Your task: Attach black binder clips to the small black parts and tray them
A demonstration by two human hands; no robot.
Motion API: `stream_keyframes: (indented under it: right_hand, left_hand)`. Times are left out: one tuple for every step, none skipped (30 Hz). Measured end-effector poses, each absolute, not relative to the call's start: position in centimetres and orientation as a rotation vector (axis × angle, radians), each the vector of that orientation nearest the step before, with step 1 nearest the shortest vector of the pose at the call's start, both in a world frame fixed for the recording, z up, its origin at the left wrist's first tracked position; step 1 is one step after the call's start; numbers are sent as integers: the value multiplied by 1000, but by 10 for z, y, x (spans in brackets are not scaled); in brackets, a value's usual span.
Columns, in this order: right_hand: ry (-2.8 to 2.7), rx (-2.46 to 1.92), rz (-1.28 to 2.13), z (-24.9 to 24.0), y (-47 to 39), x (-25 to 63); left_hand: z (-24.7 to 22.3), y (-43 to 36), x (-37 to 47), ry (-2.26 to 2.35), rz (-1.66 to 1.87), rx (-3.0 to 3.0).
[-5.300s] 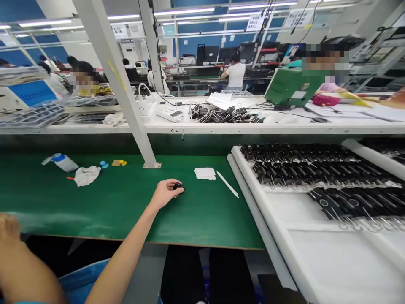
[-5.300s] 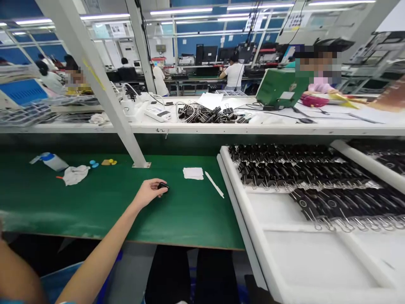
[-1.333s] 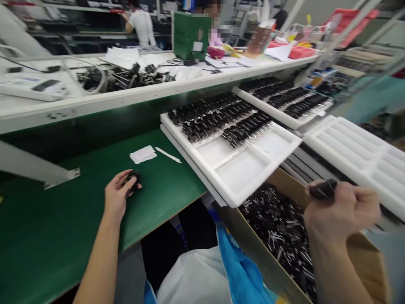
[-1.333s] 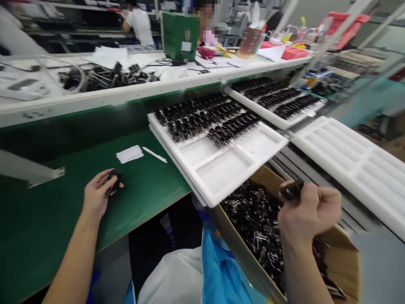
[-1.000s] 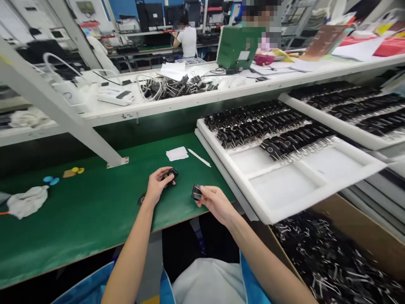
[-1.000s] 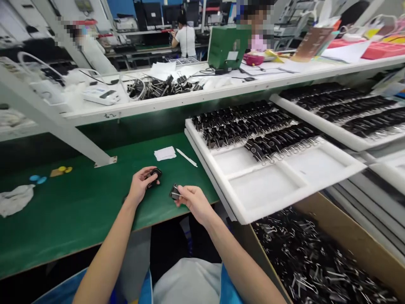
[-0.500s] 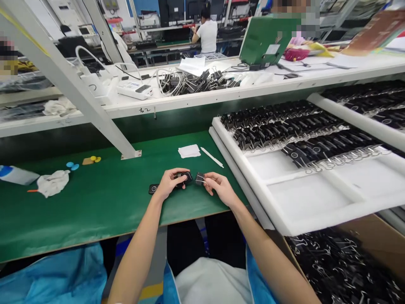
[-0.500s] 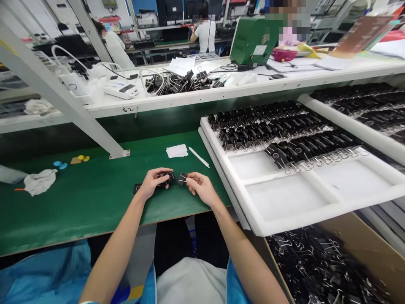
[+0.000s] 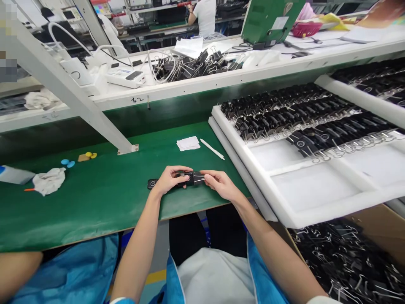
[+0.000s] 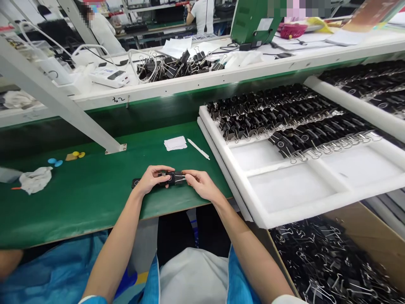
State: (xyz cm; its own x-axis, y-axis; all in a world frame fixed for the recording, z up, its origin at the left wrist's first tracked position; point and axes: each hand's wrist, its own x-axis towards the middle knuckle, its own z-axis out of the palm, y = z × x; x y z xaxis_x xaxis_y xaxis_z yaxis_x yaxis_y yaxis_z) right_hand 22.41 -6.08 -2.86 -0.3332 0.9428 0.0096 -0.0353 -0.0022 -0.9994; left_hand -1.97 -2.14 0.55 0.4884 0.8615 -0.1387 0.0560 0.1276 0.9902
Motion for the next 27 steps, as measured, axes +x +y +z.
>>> stream_keyframes:
  right_hand:
    - [-1458,-1018,1442,-28,-61,224]
    - [-1482,-1034,1419,-27,-61,224]
    - [-1500,-1047,1397,-26,-61,224]
    - [-1515,-1056,1377,-24,-61,224]
    - [-1527,-1063,1362,-23,-61,224]
    - [-1535,-1067,1351,-22,-61,224]
    - [-1541,-1069,1345,-20,-61,223]
    - [-1545,-1068,1341,-19,-61,223]
    - [-1546,-1066,1339,-19,-61,223]
    - [-1548,-1063,1339,-18,-61,223]
    - [-1548,-1060,1338,-18,-62,223]
    - [-1547,-1060,1336,-17,-62,222]
    - [-1541,-1062,1333,-18,-61,222]
    - [-1527,-1065,1331,-18,-61,221]
    - [-1505,-1066,1334,-18,-60,220]
    - [-1478,-1060,1341,-18,-59,218]
    - [-1453,-1049,1347,-18,-58,215]
    - [-1441,-1037,1351,-17,-57,211]
    - [-1439,-1030,1347,-15,-57,207]
    - [-1448,-1033,1338,-12,-58,203]
    - [-1460,-1053,1325,-8,-60,199]
    - [-1463,-1090,1310,-2,-64,197]
    - [-1449,-1131,1309,7,-71,195]
    - [-1410,-1161,1329,17,-81,196]
    - [-1352,-1169,1362,29,-93,201]
    - [-1284,-1156,1391,43,-106,208]
    - [-1219,-1135,1395,58,-120,220]
  left_hand:
    - [6,-21,-20,902,704,1331]
    - [6,-22,-20,901,692,1339]
    - [6,-21,-20,898,682,1350]
    - [6,-21,-20,894,675,1364]
    - [6,-21,-20,889,671,1377]
    - [6,-21,-20,886,669,1388]
    - [6,-21,-20,882,666,1395]
    - [7,-21,-20,880,663,1399]
    - [7,-21,-19,879,660,1401]
    - [7,-21,-19,882,660,1400]
    - [8,-21,-19,887,660,1398]
    - [8,-21,-19,893,664,1394]
    - [8,-21,-19,897,667,1390]
    - [8,-21,-19,899,668,1387]
    - [7,-21,-19,898,670,1387]
    - [6,-21,-19,898,671,1389]
    - [4,-20,-19,901,666,1396]
    - [3,-19,-20,910,658,1405]
    - [2,-18,-20,923,649,1414]
    - [2,-17,-20,936,646,1420]
    - [3,-16,-20,942,655,1425]
    - [5,-16,-20,941,675,1428]
    - [9,-17,-22,938,712,1425]
    - [14,-19,-26,938,766,1418]
    - [20,-24,-31,953,834,1409]
    - [26,-29,-39,994,914,1400]
    - [31,-36,-49,1067,1005,1396]
